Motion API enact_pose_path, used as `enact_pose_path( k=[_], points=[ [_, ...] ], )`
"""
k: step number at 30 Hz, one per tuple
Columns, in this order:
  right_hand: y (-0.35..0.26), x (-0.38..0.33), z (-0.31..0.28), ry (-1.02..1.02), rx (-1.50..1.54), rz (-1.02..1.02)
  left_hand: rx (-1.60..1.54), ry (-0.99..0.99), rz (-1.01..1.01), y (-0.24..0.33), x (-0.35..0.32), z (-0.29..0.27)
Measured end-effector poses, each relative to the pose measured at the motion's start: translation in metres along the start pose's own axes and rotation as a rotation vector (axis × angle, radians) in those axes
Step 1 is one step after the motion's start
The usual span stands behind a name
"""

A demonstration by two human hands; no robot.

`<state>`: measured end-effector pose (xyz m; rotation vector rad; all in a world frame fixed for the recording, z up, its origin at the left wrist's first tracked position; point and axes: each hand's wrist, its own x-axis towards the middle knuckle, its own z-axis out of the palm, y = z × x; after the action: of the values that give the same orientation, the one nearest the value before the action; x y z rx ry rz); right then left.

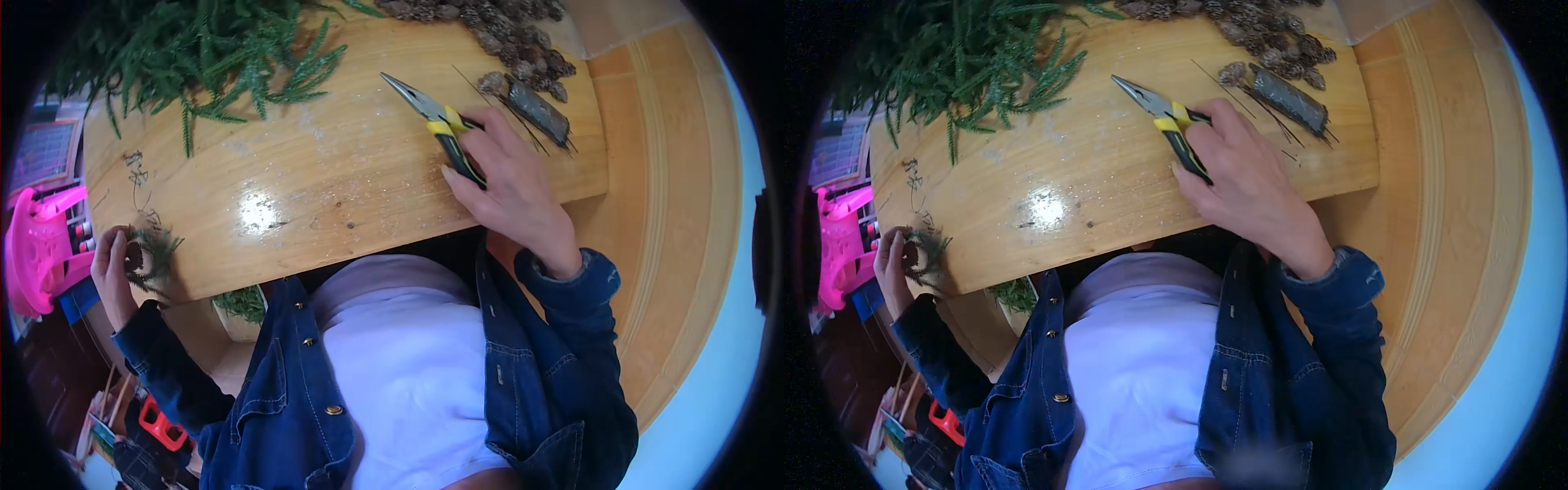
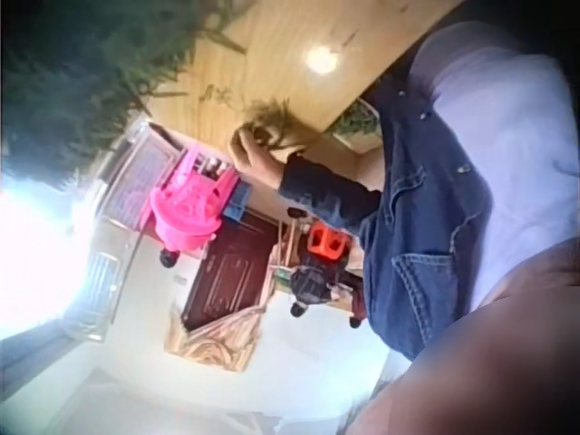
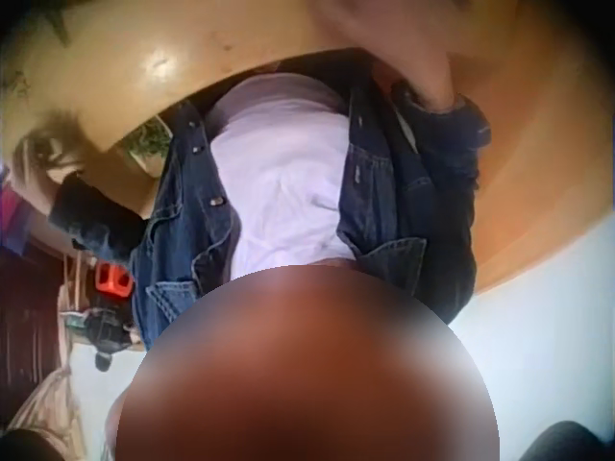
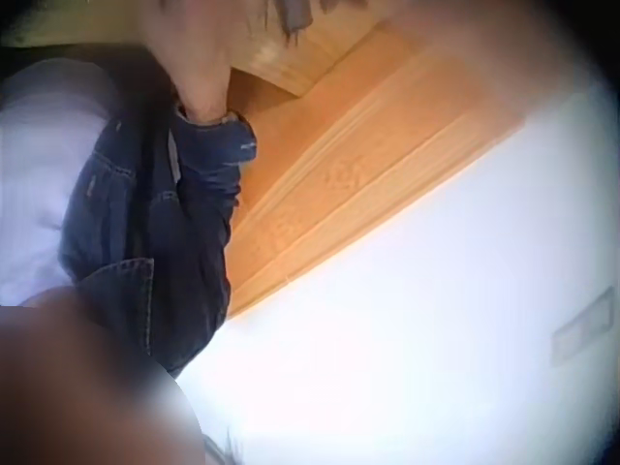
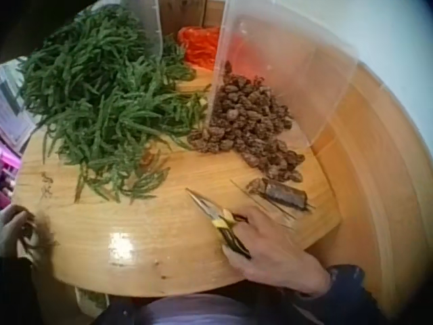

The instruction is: Wiring pine cones onto evergreen branches for a decorative arrangement.

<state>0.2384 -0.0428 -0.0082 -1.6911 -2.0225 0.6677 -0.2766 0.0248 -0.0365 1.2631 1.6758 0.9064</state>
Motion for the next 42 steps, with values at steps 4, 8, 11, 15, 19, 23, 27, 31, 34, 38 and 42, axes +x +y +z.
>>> enact_pose_path(
  k=[4, 8, 11, 15, 19, 23, 27, 31, 34, 38, 42],
  points=[
    [0.004, 0.008, 0.005, 0.071, -0.227, -0.058, 0.434, 0.057, 0.085, -0.001, 0.006, 0.005],
    [0.009, 0.009, 0.008, 0.041, -0.292, -0.041, 0.597, 0.206, 0.265, 0.02, -0.006, 0.013],
    [0.013, 0.01, 0.01, 0.158, -0.391, -0.204, 0.817, 0.188, 0.501, 0.044, -0.016, 0.025],
    [0.029, 0.006, 0.003, 0.271, -0.176, -0.2, 0.199, 0.248, 0.339, 0.091, -0.048, 0.067],
    [0.054, -0.006, -0.019, 0.397, -0.266, -0.022, 0.256, 0.212, 0.475, 0.118, -0.063, 0.098],
    [0.063, -0.01, -0.028, 0.307, -0.424, 0.084, 0.26, 0.019, 0.428, 0.145, -0.079, 0.139],
    [0.084, -0.012, -0.02, 0.26, -0.52, 0.08, 0.332, -0.324, 0.608, 0.162, -0.076, 0.19],
    [0.081, -0.009, -0.026, 0.225, -0.509, 0.096, 0.367, -0.543, 0.74, 0.181, -0.074, 0.224],
    [0.078, -0.013, -0.031, 0.237, -0.359, 0.059, 0.385, -0.617, 0.781, 0.186, -0.065, 0.247],
    [0.079, -0.015, -0.034, 0.261, -0.233, 0.031, 0.36, -0.664, 0.78, 0.187, -0.049, 0.277],
    [0.083, -0.016, -0.032, 0.303, -0.151, 0.019, 0.361, -0.701, 0.783, 0.187, -0.027, 0.316]
  ],
)
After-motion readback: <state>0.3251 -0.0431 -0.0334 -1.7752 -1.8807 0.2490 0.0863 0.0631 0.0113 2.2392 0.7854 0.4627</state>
